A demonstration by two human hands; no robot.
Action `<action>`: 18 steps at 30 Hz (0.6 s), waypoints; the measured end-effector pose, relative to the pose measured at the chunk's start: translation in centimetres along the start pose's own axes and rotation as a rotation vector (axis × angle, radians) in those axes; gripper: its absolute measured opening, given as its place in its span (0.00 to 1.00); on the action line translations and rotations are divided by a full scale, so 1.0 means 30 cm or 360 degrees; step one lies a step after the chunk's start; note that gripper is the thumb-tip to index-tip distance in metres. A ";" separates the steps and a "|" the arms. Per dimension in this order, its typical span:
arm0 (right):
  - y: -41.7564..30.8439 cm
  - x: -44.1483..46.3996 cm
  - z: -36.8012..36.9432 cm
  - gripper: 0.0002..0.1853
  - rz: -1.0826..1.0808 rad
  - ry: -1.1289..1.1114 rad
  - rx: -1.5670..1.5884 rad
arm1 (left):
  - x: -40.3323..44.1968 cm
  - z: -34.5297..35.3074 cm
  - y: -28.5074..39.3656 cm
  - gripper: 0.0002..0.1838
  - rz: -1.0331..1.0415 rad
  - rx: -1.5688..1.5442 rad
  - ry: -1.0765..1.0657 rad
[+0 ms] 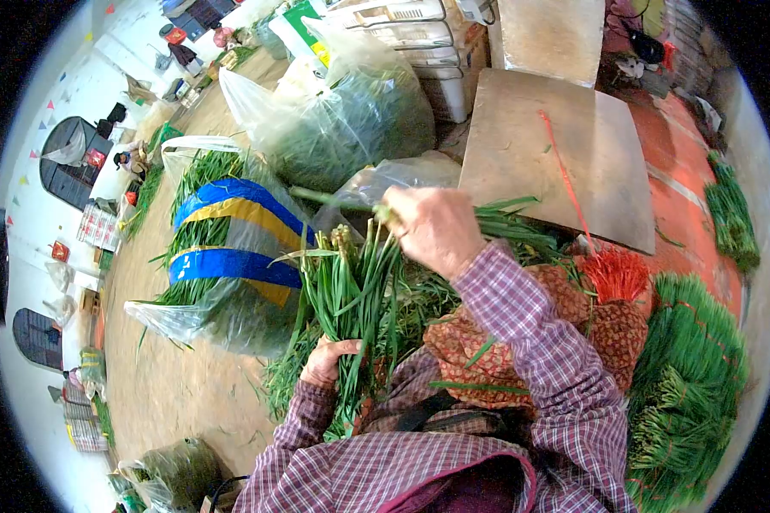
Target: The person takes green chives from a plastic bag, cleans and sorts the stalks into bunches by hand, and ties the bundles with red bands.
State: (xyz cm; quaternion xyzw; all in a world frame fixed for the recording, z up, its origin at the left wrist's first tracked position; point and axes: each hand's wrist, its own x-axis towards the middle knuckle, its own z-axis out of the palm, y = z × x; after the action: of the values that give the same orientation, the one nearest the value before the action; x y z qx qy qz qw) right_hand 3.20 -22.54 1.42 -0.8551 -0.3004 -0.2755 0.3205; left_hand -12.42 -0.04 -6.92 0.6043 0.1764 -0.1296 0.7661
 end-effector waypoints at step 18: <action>-0.054 -0.058 0.086 0.19 0.0998 -0.0362 0.1725 | 0.009 0.041 -0.015 0.32 -0.0090 -0.0201 -0.0087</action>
State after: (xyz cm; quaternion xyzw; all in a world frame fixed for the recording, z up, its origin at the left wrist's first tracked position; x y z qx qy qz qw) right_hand 1.63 -20.30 -0.78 -0.6426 -0.1647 0.1150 0.7394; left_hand -12.21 -1.33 -7.16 0.5458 0.1802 -0.1565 0.8032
